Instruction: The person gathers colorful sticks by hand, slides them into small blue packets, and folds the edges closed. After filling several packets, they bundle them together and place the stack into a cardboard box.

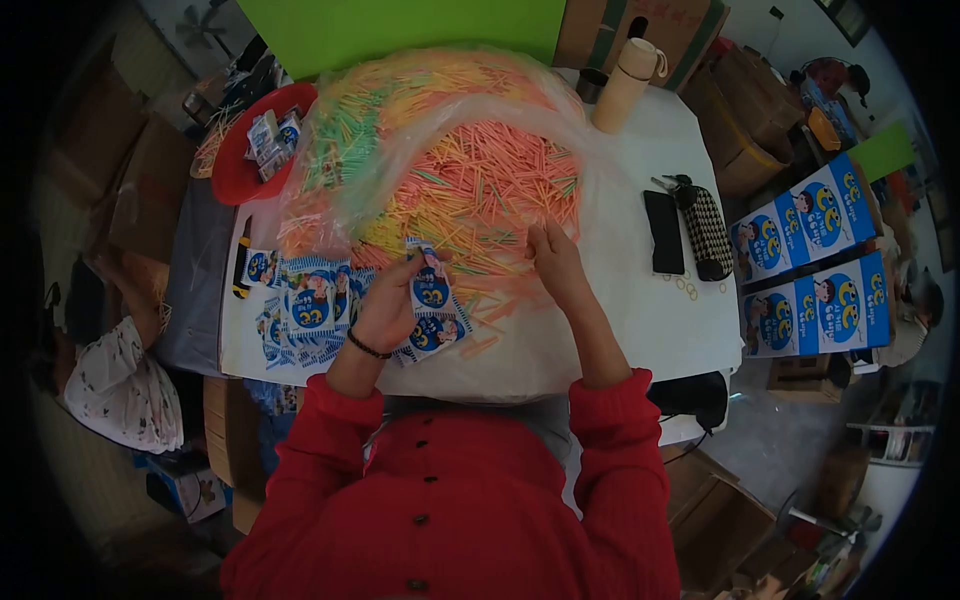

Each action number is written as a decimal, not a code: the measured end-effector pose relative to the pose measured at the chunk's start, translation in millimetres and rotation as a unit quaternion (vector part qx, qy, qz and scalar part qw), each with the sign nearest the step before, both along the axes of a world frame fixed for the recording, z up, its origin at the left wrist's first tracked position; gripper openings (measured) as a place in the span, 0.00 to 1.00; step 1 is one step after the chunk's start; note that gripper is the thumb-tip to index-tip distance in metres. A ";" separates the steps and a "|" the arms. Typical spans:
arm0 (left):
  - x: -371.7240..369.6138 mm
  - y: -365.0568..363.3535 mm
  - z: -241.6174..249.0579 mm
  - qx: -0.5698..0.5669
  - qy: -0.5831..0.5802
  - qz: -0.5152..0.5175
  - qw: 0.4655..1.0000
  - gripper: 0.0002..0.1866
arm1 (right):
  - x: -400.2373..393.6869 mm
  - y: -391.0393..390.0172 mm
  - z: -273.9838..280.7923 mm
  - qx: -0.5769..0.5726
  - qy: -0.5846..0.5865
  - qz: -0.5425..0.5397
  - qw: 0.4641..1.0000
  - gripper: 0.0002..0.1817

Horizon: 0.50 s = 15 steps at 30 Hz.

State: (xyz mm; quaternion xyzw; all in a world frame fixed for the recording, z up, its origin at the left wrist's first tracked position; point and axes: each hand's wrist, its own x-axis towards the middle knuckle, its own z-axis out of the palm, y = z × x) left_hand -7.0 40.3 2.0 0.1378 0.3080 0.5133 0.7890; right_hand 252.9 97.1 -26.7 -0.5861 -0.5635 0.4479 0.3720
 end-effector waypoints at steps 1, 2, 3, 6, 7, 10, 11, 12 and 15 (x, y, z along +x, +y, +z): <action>4.8 3.9 -6.5 -0.004 0.003 -0.026 1.000 0.14 | 2.5 -0.7 3.6 0.020 -0.057 -0.006 0.998 0.14; 9.4 8.0 -13.0 -0.007 0.007 -0.055 0.998 0.15 | 3.1 0.0 7.0 0.041 -0.114 -0.014 0.993 0.16; 14.5 10.7 -13.4 0.019 0.001 -0.065 0.998 0.17 | 2.7 2.4 9.6 0.044 -0.114 -0.014 0.992 0.16; 27.1 10.7 -14.6 -0.007 -0.026 -0.060 0.998 0.19 | 2.2 1.6 12.1 0.016 -0.363 -0.038 0.931 0.19; 28.4 12.1 -18.5 -0.007 -0.026 -0.065 0.998 0.19 | -3.1 0.9 11.3 0.008 -0.379 -0.013 0.925 0.19; 29.0 15.8 -34.9 0.012 -0.054 -0.069 0.996 0.19 | -3.2 11.0 -5.5 0.017 -0.397 0.055 0.916 0.19; 28.8 16.7 -37.2 -0.012 -0.061 -0.046 0.997 0.19 | -1.5 15.6 -13.6 0.036 -0.399 0.098 0.911 0.18; 28.2 17.6 -36.2 -0.035 -0.068 -0.022 0.997 0.19 | 0.1 16.1 -14.4 0.039 -0.399 0.096 0.911 0.18; 21.5 17.5 -34.1 -0.019 -0.059 -0.026 0.998 0.19 | -3.0 15.1 -13.0 0.103 -0.272 0.067 0.954 0.16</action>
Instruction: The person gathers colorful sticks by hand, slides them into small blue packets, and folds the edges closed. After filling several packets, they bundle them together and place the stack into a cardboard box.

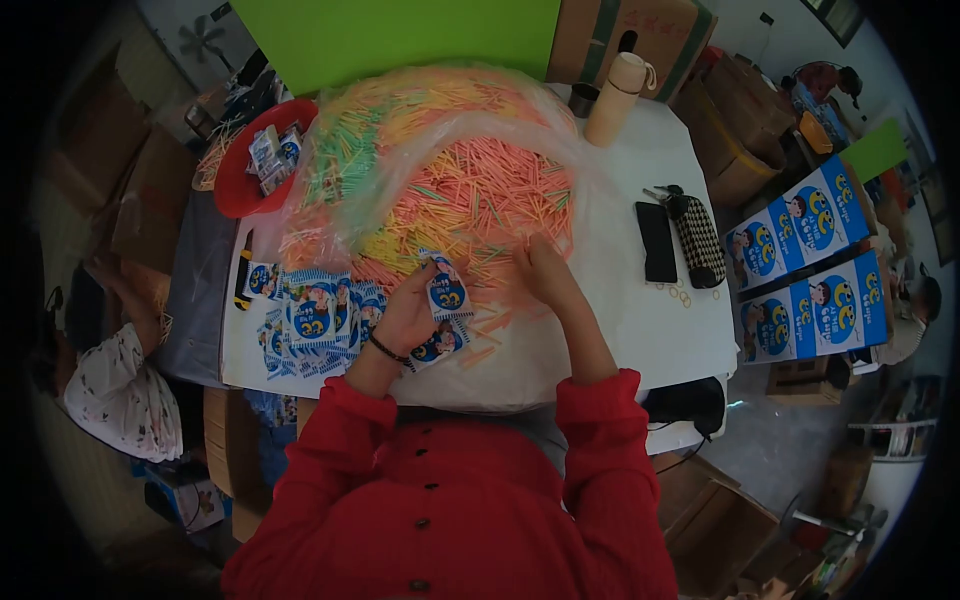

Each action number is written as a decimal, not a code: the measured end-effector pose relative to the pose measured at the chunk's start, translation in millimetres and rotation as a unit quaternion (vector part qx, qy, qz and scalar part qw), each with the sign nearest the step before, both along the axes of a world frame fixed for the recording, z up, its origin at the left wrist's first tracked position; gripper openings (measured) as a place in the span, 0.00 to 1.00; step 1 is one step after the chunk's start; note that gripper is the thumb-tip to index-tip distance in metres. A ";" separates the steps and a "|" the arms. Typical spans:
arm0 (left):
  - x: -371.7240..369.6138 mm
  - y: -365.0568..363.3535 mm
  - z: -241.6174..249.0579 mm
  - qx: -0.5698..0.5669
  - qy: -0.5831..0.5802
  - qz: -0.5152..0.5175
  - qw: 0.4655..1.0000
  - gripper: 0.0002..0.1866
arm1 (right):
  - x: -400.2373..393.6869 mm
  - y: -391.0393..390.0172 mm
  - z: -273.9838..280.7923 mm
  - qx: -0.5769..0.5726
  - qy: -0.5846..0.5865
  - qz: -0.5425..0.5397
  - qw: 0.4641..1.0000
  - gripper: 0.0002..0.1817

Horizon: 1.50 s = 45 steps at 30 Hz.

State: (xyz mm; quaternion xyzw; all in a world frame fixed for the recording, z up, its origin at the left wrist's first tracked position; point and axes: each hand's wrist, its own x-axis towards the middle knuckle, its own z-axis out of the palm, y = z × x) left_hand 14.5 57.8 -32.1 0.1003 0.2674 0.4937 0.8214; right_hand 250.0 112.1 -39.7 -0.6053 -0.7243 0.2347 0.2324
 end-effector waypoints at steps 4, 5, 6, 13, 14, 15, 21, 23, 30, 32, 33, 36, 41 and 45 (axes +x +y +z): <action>4.4 -1.0 -5.6 0.015 -0.025 -0.025 0.999 0.18 | -40.4 -19.6 19.6 -0.056 0.145 0.041 0.987 0.13; 10.5 -1.7 -1.6 0.032 -0.040 -0.026 0.998 0.17 | -49.3 -22.7 22.0 -0.036 0.129 0.077 0.988 0.12; 14.2 -2.4 4.9 0.049 -0.054 -0.028 0.997 0.16 | -56.4 -24.6 14.9 -0.035 0.131 0.076 0.988 0.12; 13.1 -14.7 38.5 0.060 0.013 -0.011 0.998 0.15 | -48.8 -14.6 14.6 0.031 0.118 0.155 0.980 0.13; 6.4 -15.2 43.2 0.070 0.049 0.013 0.996 0.15 | -44.6 -11.4 14.3 0.036 0.111 0.103 0.988 0.15; 1.4 -15.5 45.7 0.079 0.084 0.039 0.993 0.15 | -41.5 -10.4 13.3 0.035 0.108 0.107 0.988 0.15; -1.7 -18.8 32.4 0.048 0.164 0.101 0.980 0.12 | -39.2 -15.9 -16.4 0.067 0.370 0.032 0.926 0.14; -2.6 -19.4 23.3 0.052 0.163 0.088 0.981 0.12 | -36.0 -17.5 -22.6 0.114 0.249 0.041 0.961 0.11; -0.9 -28.6 6.0 0.037 0.162 0.064 0.984 0.13 | -27.5 -14.8 -23.4 0.213 0.235 0.114 0.941 0.15; -3.0 -29.3 3.3 0.030 0.147 0.065 0.987 0.13 | -28.8 -18.0 -10.9 0.014 0.435 -0.031 0.900 0.12; -3.8 -29.4 7.5 0.022 0.135 0.064 0.989 0.13 | -26.1 -13.9 -13.3 0.014 0.435 -0.030 0.900 0.12; -6.0 -30.4 20.9 -0.018 0.136 0.062 0.989 0.14 | -11.1 4.5 -17.8 -0.082 0.688 -0.151 0.705 0.15; -7.8 -29.7 19.3 -0.033 0.113 0.034 0.992 0.15 | -4.8 3.8 -10.3 -0.164 0.737 -0.110 0.647 0.12; -6.9 -34.8 9.2 -0.009 0.143 0.022 0.990 0.14 | -18.3 -17.6 -1.8 -0.002 0.551 -0.110 0.827 0.09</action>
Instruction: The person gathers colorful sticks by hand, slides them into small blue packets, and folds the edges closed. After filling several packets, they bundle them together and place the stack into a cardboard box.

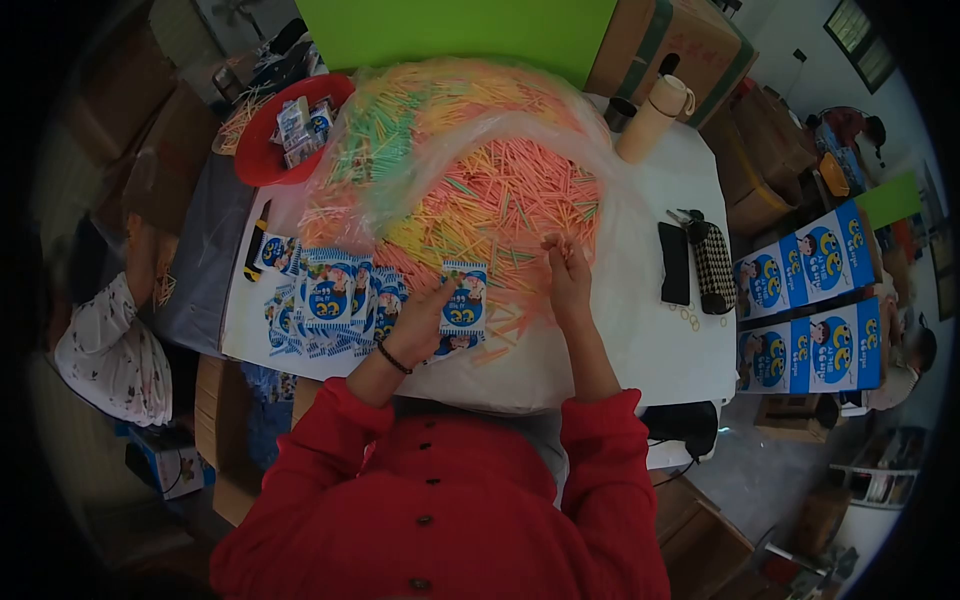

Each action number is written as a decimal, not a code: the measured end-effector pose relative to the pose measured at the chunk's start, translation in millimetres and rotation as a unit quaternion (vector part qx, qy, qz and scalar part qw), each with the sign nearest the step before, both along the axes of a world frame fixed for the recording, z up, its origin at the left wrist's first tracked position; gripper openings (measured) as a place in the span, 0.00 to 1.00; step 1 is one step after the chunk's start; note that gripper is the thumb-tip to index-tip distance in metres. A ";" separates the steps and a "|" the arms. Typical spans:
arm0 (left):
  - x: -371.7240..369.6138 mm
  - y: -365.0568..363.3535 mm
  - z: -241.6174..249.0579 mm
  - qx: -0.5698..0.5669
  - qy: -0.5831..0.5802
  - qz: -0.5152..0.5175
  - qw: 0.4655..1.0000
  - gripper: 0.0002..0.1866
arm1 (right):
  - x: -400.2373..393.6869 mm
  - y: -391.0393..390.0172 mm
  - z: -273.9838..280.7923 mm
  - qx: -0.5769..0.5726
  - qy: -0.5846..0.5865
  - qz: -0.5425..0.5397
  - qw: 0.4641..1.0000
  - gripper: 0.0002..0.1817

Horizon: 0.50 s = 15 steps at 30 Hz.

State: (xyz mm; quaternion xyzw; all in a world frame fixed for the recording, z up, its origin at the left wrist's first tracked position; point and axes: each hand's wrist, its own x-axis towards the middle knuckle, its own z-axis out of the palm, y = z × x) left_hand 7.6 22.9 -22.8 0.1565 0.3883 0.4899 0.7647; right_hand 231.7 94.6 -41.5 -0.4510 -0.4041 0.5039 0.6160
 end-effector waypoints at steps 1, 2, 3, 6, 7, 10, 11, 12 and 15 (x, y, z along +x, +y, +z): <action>-0.2 -1.3 -2.4 0.001 0.001 0.001 1.000 0.14 | 6.8 -4.0 -11.2 -0.006 -0.093 0.051 0.994 0.09; -0.4 -3.7 -4.9 0.019 -0.009 -0.001 1.000 0.13 | 12.5 -5.8 -22.1 -0.013 -0.186 0.102 0.977 0.08; -0.7 -5.9 -6.9 0.037 -0.021 -0.002 0.999 0.12 | 13.0 -7.7 -20.7 -0.013 -0.186 0.106 0.977 0.08; -2.3 -11.9 -5.1 0.103 0.027 -0.006 0.994 0.11 | 6.4 -20.5 7.0 0.038 -0.106 0.090 0.990 0.07; -2.5 -12.9 -3.8 0.100 0.028 -0.004 0.995 0.11 | -0.7 -26.1 24.8 0.024 -0.008 0.115 0.993 0.07; -2.3 -16.0 -0.4 0.163 0.101 -0.017 0.981 0.13 | -24.3 -47.5 68.7 0.030 0.127 0.172 0.977 0.07; -1.8 -15.2 0.7 0.199 0.153 -0.018 0.968 0.12 | -31.3 -51.9 78.3 0.055 0.159 0.206 0.964 0.07; -0.8 -14.7 3.0 0.233 0.205 -0.019 0.950 0.12 | -37.0 -54.5 83.6 0.055 0.159 0.204 0.964 0.07; 0.2 -16.3 10.0 0.237 0.229 -0.026 0.944 0.13 | -50.8 -59.5 90.1 0.107 0.141 0.234 0.956 0.07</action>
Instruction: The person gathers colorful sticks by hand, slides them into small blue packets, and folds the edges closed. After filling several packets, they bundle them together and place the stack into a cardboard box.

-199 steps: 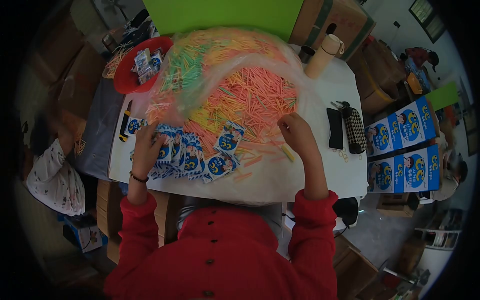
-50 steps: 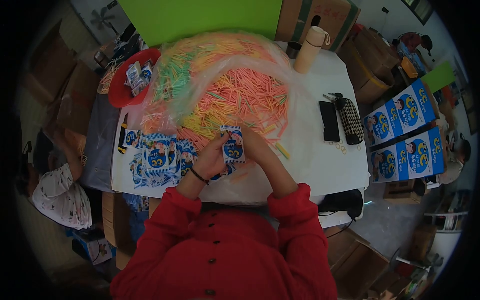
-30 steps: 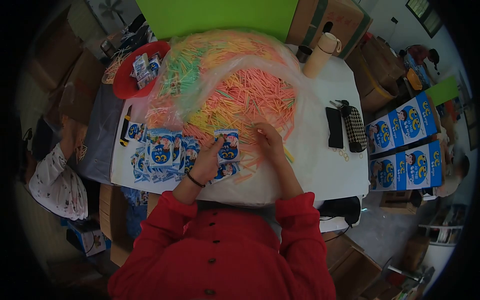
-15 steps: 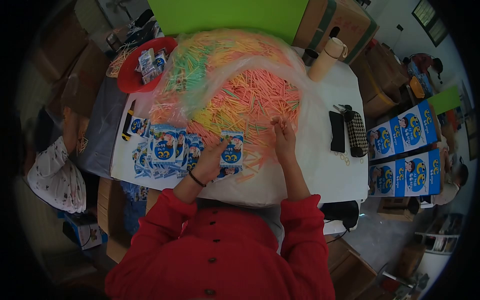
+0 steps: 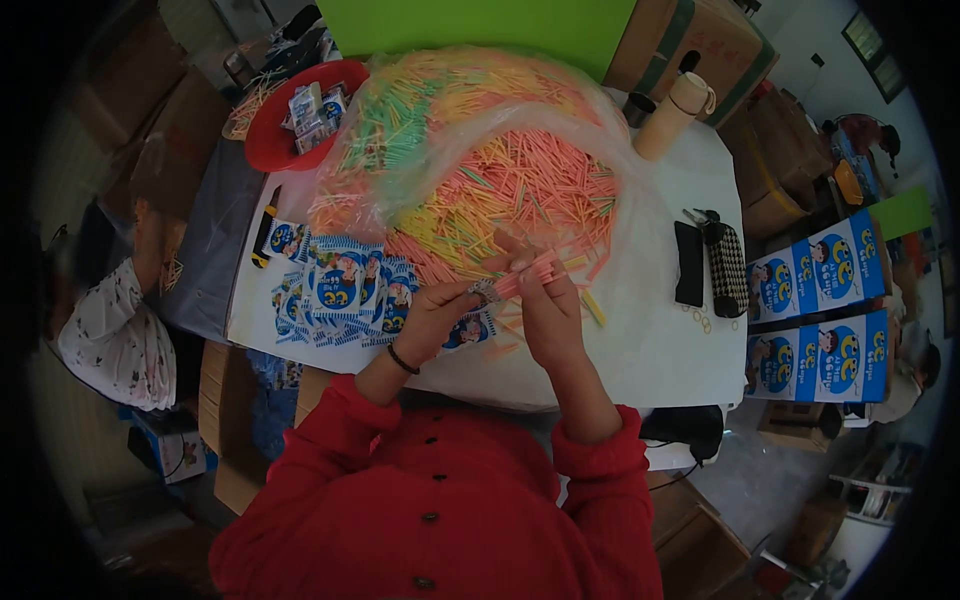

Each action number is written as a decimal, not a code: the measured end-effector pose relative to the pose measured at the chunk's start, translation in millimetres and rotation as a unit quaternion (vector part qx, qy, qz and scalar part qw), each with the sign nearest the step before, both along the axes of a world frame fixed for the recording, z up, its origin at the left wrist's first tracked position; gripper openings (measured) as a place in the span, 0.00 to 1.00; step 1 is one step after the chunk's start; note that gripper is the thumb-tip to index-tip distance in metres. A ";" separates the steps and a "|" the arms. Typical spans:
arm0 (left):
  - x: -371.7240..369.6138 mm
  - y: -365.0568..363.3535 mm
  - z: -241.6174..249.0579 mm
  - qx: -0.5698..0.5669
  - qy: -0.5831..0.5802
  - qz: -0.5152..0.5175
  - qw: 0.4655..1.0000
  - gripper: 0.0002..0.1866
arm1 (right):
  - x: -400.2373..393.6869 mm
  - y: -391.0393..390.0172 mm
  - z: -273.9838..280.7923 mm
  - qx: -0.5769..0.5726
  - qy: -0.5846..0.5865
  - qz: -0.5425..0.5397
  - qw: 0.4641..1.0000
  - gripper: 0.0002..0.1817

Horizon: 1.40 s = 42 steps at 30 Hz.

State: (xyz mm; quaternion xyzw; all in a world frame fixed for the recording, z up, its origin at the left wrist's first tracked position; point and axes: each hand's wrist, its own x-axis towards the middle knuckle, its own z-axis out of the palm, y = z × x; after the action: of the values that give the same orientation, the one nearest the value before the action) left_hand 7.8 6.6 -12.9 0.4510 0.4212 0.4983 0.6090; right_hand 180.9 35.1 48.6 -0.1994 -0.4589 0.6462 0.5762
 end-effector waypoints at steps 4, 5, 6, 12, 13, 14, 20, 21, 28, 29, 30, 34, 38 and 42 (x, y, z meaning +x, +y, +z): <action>-4.9 -1.1 1.6 0.005 0.016 -0.015 1.000 0.13 | -8.6 -1.4 -3.1 -0.040 -0.056 0.025 0.997 0.06; -6.1 -1.1 -0.5 0.007 0.002 -0.022 1.000 0.14 | -10.1 -0.3 -6.2 -0.054 -0.063 0.042 0.996 0.06; -7.0 -1.7 -0.9 0.009 -0.012 -0.028 0.999 0.14 | -8.2 2.4 -11.7 -0.053 -0.063 0.044 0.996 0.06; -2.2 -4.5 2.2 0.015 -0.110 -0.055 0.992 0.18 | 1.7 3.0 -5.3 0.177 -0.407 0.041 0.895 0.14; -3.1 -5.3 1.5 0.014 -0.107 -0.052 0.993 0.18 | 1.0 0.8 5.3 0.197 -0.440 0.039 0.875 0.19; -3.6 -5.9 0.0 0.015 -0.121 -0.073 0.990 0.18 | 0.6 -0.4 10.8 0.216 -0.473 0.037 0.853 0.24; -9.6 -9.1 1.1 0.041 -0.116 -0.079 0.989 0.18 | 5.3 2.3 13.5 0.181 -0.367 -0.050 0.911 0.29; -11.7 -9.2 1.8 0.064 -0.097 -0.079 0.990 0.18 | 9.2 5.2 8.5 0.181 -0.367 -0.049 0.911 0.29; -11.1 -14.1 9.2 0.016 -0.115 -0.113 0.987 0.25 | -4.9 0.3 3.6 0.230 -0.444 -0.084 0.862 0.08; -7.3 -15.1 7.9 0.045 -0.118 -0.094 0.987 0.28 | -8.9 -1.4 3.1 0.203 -0.448 -0.076 0.867 0.08; -9.0 -17.1 7.2 0.074 -0.120 -0.075 0.987 0.32 | -10.6 -1.9 7.3 0.205 -0.442 -0.069 0.871 0.08; -22.0 -25.6 14.4 0.032 -0.051 -0.059 0.996 0.36 | -9.1 -6.0 35.0 0.372 -0.533 -0.066 0.757 0.08; -19.6 -28.5 13.0 0.099 0.022 0.002 0.995 0.36 | -16.3 -10.2 34.9 0.380 -0.571 -0.108 0.720 0.07; -22.6 -29.0 9.5 0.107 0.040 0.000 0.993 0.38 | -16.1 -11.5 30.1 0.350 -0.605 -0.153 0.699 0.07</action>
State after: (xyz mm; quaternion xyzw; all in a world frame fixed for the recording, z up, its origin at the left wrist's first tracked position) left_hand -14.8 -22.4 -3.3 0.5333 0.3898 0.5221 0.5394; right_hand 164.8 23.6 78.6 -0.3988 -0.8648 0.0818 0.2939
